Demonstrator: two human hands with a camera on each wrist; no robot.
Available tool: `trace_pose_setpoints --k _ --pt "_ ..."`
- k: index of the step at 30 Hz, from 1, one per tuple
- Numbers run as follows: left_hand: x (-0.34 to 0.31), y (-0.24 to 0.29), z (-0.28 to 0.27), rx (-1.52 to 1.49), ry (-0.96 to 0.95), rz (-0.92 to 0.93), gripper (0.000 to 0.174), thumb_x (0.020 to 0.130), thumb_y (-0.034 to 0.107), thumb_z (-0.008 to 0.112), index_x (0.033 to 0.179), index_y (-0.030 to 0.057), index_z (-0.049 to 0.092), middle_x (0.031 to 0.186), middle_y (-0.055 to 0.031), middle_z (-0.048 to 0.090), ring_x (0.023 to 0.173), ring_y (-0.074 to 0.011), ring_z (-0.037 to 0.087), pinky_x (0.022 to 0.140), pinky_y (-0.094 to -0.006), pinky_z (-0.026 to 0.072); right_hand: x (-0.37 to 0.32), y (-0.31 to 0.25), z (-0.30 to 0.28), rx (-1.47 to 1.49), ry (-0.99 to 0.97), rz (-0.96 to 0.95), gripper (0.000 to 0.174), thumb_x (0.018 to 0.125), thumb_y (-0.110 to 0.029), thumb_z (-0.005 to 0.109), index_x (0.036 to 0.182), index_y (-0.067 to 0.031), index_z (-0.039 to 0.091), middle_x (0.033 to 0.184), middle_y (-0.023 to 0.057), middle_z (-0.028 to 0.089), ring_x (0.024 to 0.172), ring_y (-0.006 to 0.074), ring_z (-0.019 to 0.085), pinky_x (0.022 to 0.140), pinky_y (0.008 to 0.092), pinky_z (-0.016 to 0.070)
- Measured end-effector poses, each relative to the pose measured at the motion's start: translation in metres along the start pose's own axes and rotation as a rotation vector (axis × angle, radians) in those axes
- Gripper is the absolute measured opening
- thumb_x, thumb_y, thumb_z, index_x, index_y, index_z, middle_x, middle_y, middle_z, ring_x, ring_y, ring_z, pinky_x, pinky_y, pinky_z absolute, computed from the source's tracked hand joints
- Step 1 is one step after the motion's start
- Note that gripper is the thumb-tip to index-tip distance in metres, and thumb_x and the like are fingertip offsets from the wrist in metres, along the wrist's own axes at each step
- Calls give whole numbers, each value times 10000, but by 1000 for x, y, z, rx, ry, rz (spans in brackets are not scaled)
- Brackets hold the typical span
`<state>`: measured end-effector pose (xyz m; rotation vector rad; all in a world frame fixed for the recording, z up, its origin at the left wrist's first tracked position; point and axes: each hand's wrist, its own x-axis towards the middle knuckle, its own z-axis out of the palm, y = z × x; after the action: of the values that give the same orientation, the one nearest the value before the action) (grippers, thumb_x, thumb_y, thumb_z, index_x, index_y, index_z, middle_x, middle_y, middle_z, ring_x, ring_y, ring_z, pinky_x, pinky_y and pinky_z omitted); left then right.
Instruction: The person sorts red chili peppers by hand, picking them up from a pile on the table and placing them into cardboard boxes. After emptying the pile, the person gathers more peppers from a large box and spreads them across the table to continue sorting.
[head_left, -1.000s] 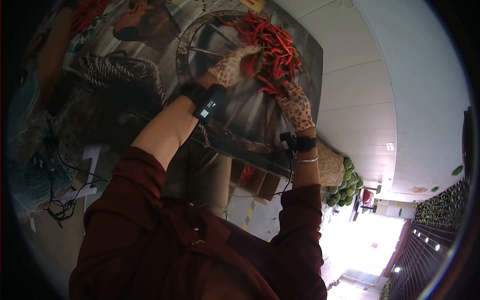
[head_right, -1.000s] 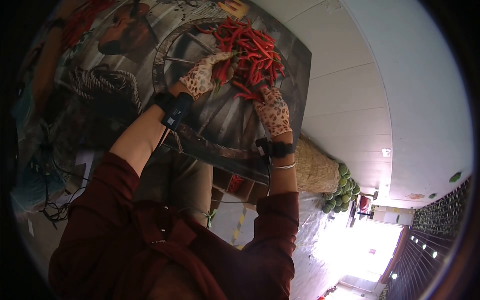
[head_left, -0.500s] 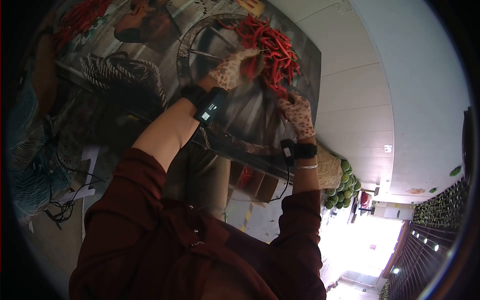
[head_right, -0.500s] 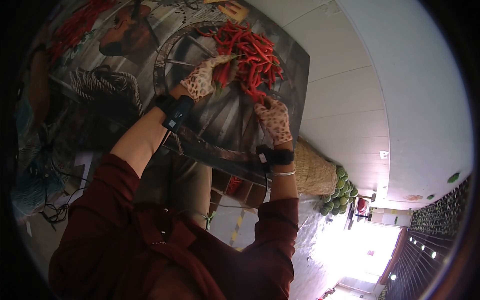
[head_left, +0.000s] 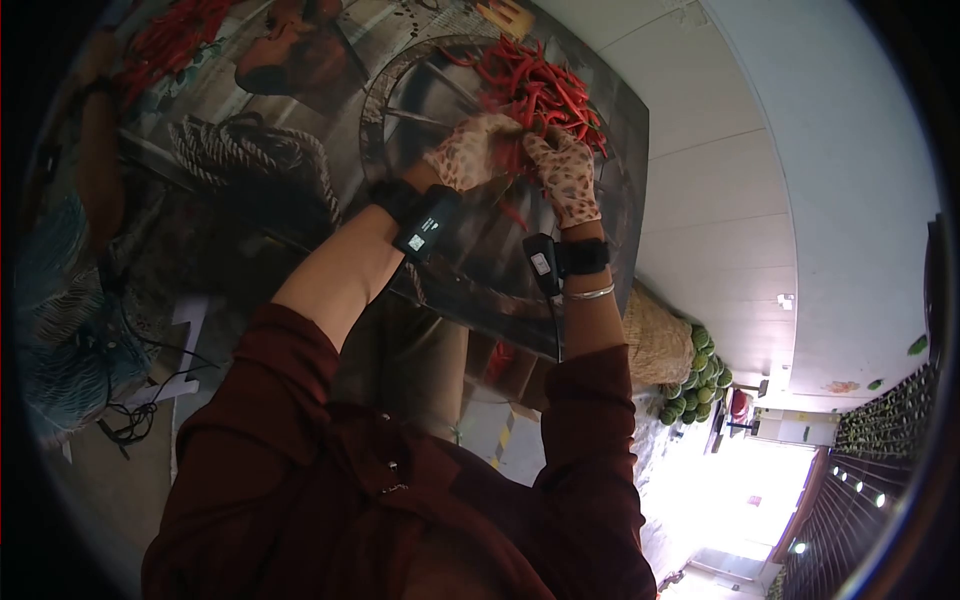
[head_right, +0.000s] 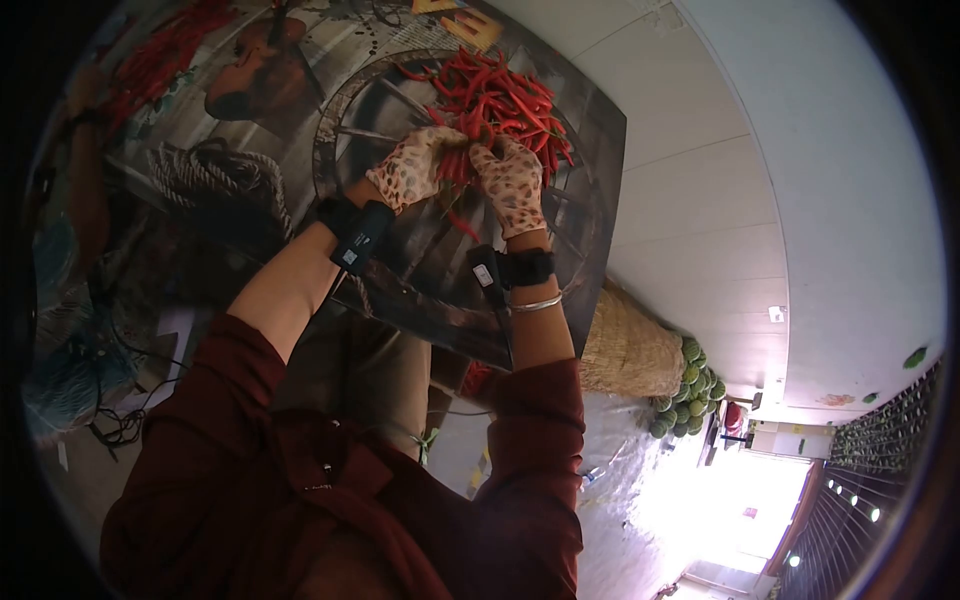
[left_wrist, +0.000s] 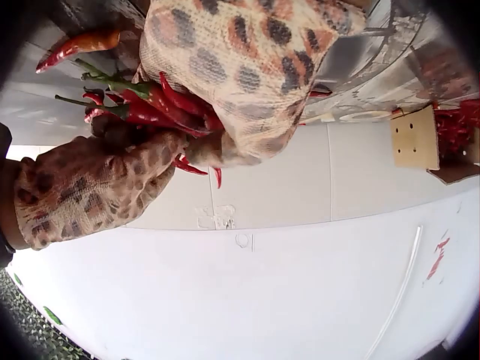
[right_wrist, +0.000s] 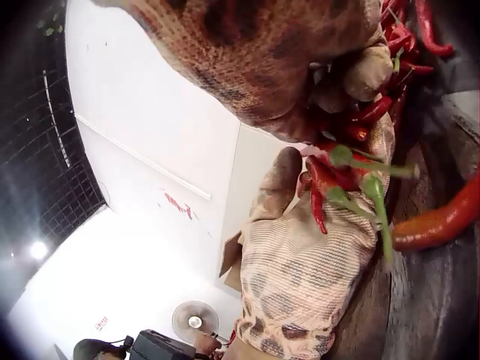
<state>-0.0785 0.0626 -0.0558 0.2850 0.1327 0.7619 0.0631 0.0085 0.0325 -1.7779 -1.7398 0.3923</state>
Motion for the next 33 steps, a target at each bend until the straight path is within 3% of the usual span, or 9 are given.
trace_pose_setpoints --k 1,3,7,10,16,20,21,31,33 --pt "5 -2 -8 0 0 0 424 854 -1 553 1267 -4 459 1239 -109 527 1145 -180 523 1017 -305 428 0 -4 -2 -32 -14 31 297 820 -243 639 1002 -9 651 857 114 667 772 181 626 708 289 479" --pt "18 -10 -28 483 -455 346 463 831 25 589 1275 2 461 1247 -97 529 1166 -191 514 1029 -314 414 -2 -11 -3 -67 -29 68 296 819 -240 638 999 -6 650 857 125 665 787 196 635 718 292 485" --pt "-19 -1 22 500 -227 197 536 787 30 620 1295 4 451 1281 -100 517 1191 -200 500 1033 -319 411 -6 -12 -1 -167 44 -61 335 797 -243 636 1042 -16 641 928 154 669 850 257 654 762 345 504" --pt "-21 1 25 1051 -166 343 504 814 -13 570 1303 2 449 1310 -114 500 1210 -191 486 1039 -308 409 -13 -10 -1 53 17 1 320 791 -212 653 1049 -23 635 956 130 672 874 227 656 759 338 510" --pt "3 -7 2 791 -169 303 428 837 -48 554 1259 -8 495 1259 -116 543 1101 -186 571 922 -291 508 -47 -22 -17 146 46 -12 267 822 -171 643 1045 -26 628 987 104 667 878 190 645 751 326 512" --pt "6 -7 9 86 24 157 260 844 -2 593 1102 -31 572 1030 -113 618 922 -199 632 779 -293 562 -72 -20 -19 -42 -140 42 256 839 -170 634 1049 -24 618 997 126 646 909 233 632 779 336 504" --pt "10 -7 9 -142 54 137 193 857 6 588 1045 -39 588 949 -107 628 864 -197 641 746 -292 568 -77 -4 -10 -223 -87 -185 266 822 -186 650 1034 -27 621 1008 144 623 952 285 610 815 352 490" --pt "2 -5 16 11 79 223 183 856 43 610 1011 -52 584 895 -109 630 789 -196 648 717 -300 578 -76 -3 -21 -334 -128 -208 224 816 -183 638 955 -7 640 916 152 642 928 302 614 802 375 486" --pt "3 -8 12 -140 -13 189 195 868 47 596 1034 -52 582 907 -121 636 803 -208 652 727 -300 578 -64 25 -34 -185 73 -30 216 831 -194 618 919 2 643 862 153 653 737 274 623 700 343 494"
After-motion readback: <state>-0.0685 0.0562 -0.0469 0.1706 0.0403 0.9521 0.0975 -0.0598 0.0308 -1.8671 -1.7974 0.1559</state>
